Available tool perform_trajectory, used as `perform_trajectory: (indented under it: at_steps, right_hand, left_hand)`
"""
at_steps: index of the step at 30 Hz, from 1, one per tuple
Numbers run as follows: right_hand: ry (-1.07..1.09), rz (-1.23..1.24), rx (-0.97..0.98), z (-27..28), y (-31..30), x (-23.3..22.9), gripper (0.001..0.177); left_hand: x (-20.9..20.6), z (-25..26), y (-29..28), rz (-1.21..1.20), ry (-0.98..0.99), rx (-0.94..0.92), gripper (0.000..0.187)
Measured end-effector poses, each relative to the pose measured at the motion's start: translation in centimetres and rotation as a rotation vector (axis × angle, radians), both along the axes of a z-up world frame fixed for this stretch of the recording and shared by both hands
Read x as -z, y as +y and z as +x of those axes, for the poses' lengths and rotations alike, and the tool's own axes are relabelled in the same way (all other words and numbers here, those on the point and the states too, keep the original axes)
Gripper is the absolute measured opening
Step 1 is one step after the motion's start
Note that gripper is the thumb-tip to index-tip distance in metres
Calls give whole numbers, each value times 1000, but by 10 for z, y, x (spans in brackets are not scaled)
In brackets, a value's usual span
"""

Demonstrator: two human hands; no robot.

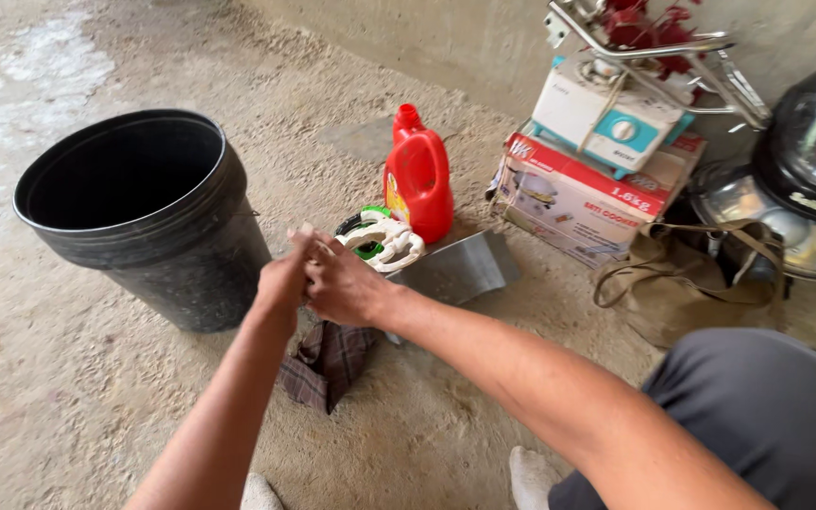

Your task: The person places tools into a canvas bag, then removes items from a bucket and wipes a red jerrycan with a cloth. The person handles a wrench, metal bar, and cloth while organizing the workspace.

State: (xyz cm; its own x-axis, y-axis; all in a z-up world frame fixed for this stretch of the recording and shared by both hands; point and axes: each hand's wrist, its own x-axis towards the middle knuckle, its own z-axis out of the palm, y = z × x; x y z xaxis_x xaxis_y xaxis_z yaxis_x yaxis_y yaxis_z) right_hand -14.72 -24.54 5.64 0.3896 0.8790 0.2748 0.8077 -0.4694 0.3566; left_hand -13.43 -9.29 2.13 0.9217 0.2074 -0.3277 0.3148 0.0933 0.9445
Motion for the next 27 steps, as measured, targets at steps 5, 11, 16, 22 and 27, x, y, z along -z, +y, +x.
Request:
perform_trajectory:
  at_steps: [5, 11, 16, 22, 27]
  right_hand:
    - [-25, 39, -67, 12, 2, 34, 31]
    - [138, 43, -30, 24, -13, 44, 31]
    - [180, 154, -2, 16, -18, 48, 27]
    - [168, 61, 61, 16, -24, 64, 15]
    - [337, 95, 103, 10, -23, 99, 26]
  left_hand:
    - [23, 2, 7, -78, -11, 153, 69]
    - [28, 4, 8, -71, -33, 348, 60]
    - [26, -7, -7, -74, -68, 384, 60]
    - [70, 9, -15, -142, 59, 279, 66]
    - [150, 33, 13, 123, -34, 171, 68]
